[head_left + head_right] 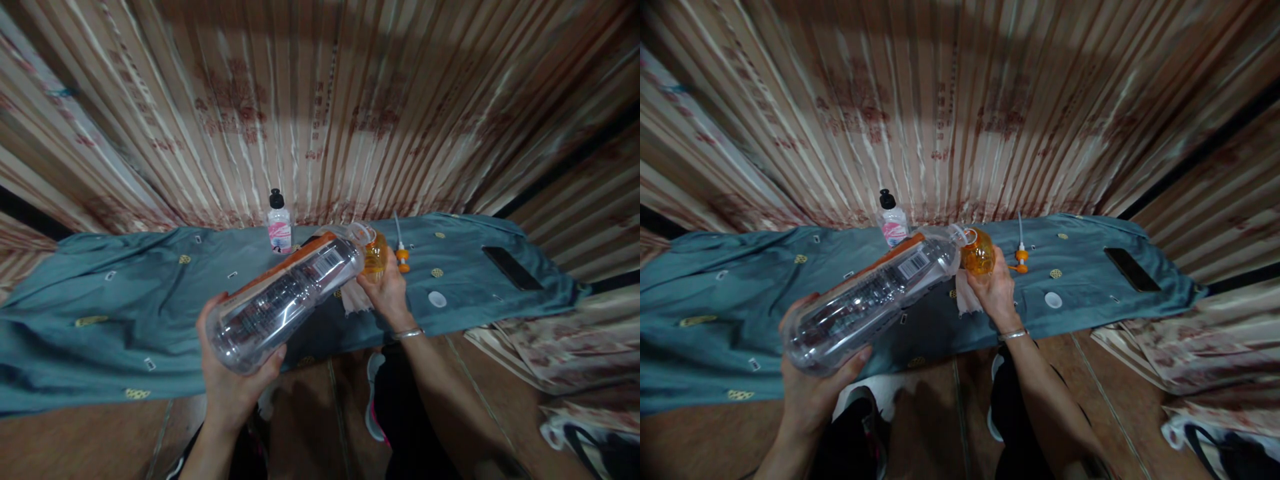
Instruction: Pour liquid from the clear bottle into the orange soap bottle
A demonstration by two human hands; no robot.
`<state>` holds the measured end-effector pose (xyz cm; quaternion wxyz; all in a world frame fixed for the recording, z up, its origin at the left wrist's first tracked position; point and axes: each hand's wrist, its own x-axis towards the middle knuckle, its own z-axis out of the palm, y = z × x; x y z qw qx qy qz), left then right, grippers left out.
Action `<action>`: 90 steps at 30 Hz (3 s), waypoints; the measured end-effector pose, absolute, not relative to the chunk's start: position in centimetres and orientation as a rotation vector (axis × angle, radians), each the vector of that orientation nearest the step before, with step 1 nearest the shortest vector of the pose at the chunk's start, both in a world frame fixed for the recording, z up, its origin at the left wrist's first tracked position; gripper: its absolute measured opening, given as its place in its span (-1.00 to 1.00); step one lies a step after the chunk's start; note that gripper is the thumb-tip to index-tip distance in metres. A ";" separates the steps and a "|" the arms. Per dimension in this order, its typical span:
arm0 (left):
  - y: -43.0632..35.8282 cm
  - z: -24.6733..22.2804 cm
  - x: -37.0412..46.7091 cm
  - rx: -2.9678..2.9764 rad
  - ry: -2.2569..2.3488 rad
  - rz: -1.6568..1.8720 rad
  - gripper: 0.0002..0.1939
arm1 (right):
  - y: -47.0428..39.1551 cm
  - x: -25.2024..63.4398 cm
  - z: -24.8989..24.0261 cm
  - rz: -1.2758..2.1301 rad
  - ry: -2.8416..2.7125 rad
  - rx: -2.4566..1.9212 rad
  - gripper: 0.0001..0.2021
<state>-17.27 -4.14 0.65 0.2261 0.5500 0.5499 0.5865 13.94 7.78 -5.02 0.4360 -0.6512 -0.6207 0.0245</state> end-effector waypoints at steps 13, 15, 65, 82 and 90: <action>-4.2 0.7 -17.3 1.559 1.509 1.619 0.01 | 7.8 13.8 -4.8 0.040 -1.547 -1.618 -0.20; -4.1 0.7 -17.2 1.553 1.507 1.624 0.01 | 7.8 13.8 -4.7 0.058 -1.540 -1.618 -0.18; -4.0 0.3 -17.3 1.666 1.441 1.665 -0.01 | 7.8 13.8 -5.0 0.070 -1.535 -1.603 -0.18; -4.0 0.6 -17.2 1.661 1.474 1.644 -0.03 | 7.8 13.7 -4.6 0.126 -1.523 -1.614 -0.19; -3.9 0.7 -17.2 1.711 1.472 1.648 -0.05 | 7.9 13.8 -4.8 0.091 -1.533 -1.613 -0.21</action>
